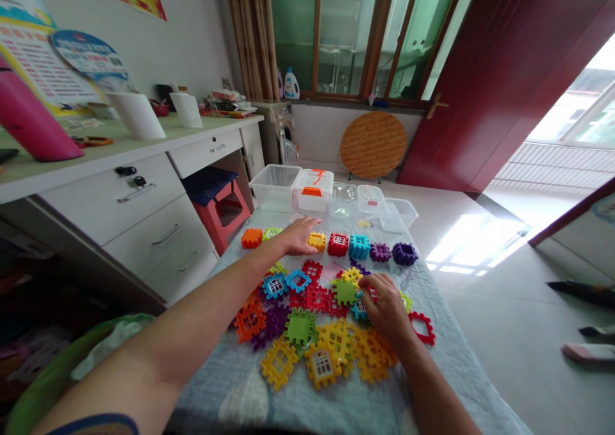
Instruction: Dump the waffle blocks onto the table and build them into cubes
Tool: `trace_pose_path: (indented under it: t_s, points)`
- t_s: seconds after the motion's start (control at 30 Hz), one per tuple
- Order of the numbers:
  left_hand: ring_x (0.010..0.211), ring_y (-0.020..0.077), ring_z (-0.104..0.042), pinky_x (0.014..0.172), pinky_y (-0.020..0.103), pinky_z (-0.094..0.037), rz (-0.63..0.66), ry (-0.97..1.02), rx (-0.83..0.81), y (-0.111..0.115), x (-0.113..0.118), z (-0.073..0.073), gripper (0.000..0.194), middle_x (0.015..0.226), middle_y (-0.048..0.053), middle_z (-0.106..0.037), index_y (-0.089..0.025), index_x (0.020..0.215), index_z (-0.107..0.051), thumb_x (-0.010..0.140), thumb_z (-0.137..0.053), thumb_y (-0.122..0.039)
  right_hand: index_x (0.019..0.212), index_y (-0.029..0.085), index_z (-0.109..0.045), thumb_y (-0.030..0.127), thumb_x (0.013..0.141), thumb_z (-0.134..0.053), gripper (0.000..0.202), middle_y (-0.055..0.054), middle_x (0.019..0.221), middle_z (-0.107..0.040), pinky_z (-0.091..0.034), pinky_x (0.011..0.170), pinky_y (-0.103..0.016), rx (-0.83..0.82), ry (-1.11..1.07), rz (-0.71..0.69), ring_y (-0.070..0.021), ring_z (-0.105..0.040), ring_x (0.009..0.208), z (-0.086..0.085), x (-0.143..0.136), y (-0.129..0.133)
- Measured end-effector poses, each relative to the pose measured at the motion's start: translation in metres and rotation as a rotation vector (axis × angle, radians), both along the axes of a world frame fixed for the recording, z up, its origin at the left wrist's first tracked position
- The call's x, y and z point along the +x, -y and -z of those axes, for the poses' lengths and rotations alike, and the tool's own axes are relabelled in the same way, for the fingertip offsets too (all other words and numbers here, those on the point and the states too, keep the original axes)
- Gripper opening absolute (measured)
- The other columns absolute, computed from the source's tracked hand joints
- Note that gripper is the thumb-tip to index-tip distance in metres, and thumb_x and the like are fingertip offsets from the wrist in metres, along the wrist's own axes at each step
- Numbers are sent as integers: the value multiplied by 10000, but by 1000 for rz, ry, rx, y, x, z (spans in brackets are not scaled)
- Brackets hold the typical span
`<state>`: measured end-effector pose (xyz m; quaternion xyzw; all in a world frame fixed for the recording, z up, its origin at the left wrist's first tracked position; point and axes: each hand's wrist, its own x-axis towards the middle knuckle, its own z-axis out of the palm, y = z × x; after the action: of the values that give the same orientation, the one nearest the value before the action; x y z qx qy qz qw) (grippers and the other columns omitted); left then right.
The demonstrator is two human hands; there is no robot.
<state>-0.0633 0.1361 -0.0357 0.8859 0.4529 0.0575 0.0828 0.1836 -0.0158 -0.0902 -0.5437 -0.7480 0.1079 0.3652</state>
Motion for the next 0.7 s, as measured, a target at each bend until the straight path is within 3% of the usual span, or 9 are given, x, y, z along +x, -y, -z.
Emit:
trace_pose_path:
  t_s: [0.23,0.43,0.57,0.7]
  points:
    - [1261,247,-478,1110,388,-340,1,163,115,84,-50,-5,555,1334,139,-542,-147,1318,-469,800,-627,-268,815,217,-612,155,837,-525,109,-47,818,-654,-440,781,-345,16,30,-20,-224,-559,844,-3,-3,1]
    - [1148,225,-538,1048,401,-396,68,196,5,154,-57,-4,291,1207,85,-617,-207,1187,-570,915,-513,-293,878,218,-649,192,828,-529,132,-64,890,-684,-439,842,-389,26,71,-16,-245,-562,909,-1,-3,1]
    - [1123,252,-527,1013,404,-408,81,139,-49,176,-52,-1,400,1191,82,-591,-219,1186,-577,815,-663,-341,1074,220,-649,251,815,-586,268,-82,1090,-686,-395,946,-458,34,143,-32,-276,-539,1053,-1,-3,3]
    - [1096,260,-522,980,388,-416,113,84,-97,183,-43,4,489,1159,78,-581,-216,1159,-592,728,-753,-381,1254,220,-578,311,797,-637,470,-107,1233,-644,-359,992,-511,20,198,-99,-311,-487,1181,-1,-2,5]
